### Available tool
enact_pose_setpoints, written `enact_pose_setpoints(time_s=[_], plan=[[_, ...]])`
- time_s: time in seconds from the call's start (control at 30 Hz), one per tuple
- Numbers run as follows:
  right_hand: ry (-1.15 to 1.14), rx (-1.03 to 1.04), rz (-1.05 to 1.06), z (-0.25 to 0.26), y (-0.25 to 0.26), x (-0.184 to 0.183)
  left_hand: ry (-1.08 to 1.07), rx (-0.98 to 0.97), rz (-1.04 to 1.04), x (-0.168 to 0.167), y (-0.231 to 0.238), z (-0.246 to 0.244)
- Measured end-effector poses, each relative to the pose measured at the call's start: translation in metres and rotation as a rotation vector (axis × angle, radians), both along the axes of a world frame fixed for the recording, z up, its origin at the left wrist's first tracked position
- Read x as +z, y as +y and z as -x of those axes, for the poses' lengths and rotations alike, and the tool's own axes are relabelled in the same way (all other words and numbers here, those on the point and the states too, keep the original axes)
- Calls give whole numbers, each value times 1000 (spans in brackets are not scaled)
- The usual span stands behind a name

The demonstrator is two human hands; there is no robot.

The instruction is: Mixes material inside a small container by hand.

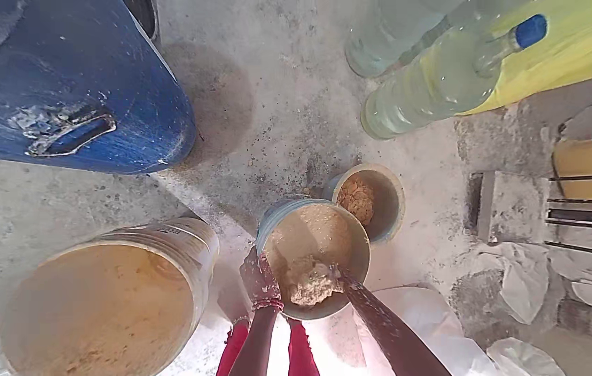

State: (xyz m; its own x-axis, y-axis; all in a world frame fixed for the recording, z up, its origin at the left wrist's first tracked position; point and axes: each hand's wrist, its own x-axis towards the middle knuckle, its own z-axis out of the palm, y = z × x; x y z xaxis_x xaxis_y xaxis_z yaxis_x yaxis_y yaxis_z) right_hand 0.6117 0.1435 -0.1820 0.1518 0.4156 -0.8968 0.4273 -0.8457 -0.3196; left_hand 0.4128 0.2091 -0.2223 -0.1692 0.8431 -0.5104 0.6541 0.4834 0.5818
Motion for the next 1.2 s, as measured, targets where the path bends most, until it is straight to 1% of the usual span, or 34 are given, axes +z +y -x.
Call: enact_pose_setpoints(time_s=[0.03, 0.07, 0.1, 0.13, 0.17, 0.2, 0.23, 0.3, 0.33, 0.37, 0.4, 0.47, 0.53, 0.57, 0.6, 0.63, 0.7, 0.73, 0.77, 0.8, 0.83, 0.87, 0.9, 0.93, 0.97, 1.0, 1.1, 1.13, 1.2], plan=[[-20, 123, 93, -6, 3, -7, -1, 9, -7, -2, 0, 0], [-20, 182, 107, -11, -2, -14, 3, 16, -17, -3, -1, 0], [1, 199, 77, -15, -14, -24, 10, 20, -17, -3, -2, 0], [31, 179, 49, -15, -18, -24, 13, 21, -17, -1, -1, -1], [53, 147, 63, -11, -13, -16, 13, 19, -25, -1, 0, -1], [43, 109, 96, 0, 1, 2, 20, 16, -49, -3, 0, -2], [9, 97, 146, 14, 18, 19, 23, 11, -62, -4, -1, -2], [-86, 106, 246, 38, 40, 40, 23, 12, -48, -4, -2, -1], [-129, 98, 237, 47, 42, 45, 26, 12, -46, -3, -2, -1], [-184, 56, 112, 50, 29, 36, 24, 9, -32, -1, -2, -1], [-185, 40, 37, 49, 22, 30, 28, 2, -28, 1, -2, -1], [-162, 106, 180, 50, 40, 28, 32, 2, -26, 1, 1, -1], [-151, 199, 271, 53, 46, 24, 22, 20, -10, 0, 1, -1], [-87, 323, 372, 49, 48, 22, 21, 23, -11, -1, 0, -1], [-28, 415, 410, 44, 42, 12, 22, 24, -16, -3, 0, -1], [2, 423, 345, 39, 31, 5, 25, 20, -16, -3, -1, -1], [-17, 257, 52, 35, 15, -3, 43, 13, -13, 0, -1, -1], [23, 204, 12, 32, 22, 4, 48, 13, -3, 1, 0, -1], [52, 208, 14, 31, 38, 14, 49, 13, 11, 2, 2, -2], [58, 279, 26, 31, 57, 18, 53, 9, 24, 3, 2, -2], [36, 385, 5, 32, 77, 14, 58, 9, 17, 2, 1, -2], [-5, 502, -46, 35, 97, 2, 56, 11, 6, 0, -1, -2], [-54, 633, -92, 40, 117, -20, 56, 14, -12, -3, -3, -1], [-88, 705, -68, 44, 136, -38, 57, 13, -39, -6, -6, 0], [-109, 719, -23, 46, 145, -50, 64, 17, -57, -7, -7, 0], [-108, 682, 18, 44, 145, -58, 69, 15, -58, -8, -7, 0], [-68, 389, 9, 37, 108, -66, 83, 18, -4, -6, -6, -2], [-53, 332, 42, 40, 96, -62, 95, 15, 0, -3, -5, -3], [18, 298, 168, 46, 83, -54, 97, 11, 2, -2, -2, -4]])
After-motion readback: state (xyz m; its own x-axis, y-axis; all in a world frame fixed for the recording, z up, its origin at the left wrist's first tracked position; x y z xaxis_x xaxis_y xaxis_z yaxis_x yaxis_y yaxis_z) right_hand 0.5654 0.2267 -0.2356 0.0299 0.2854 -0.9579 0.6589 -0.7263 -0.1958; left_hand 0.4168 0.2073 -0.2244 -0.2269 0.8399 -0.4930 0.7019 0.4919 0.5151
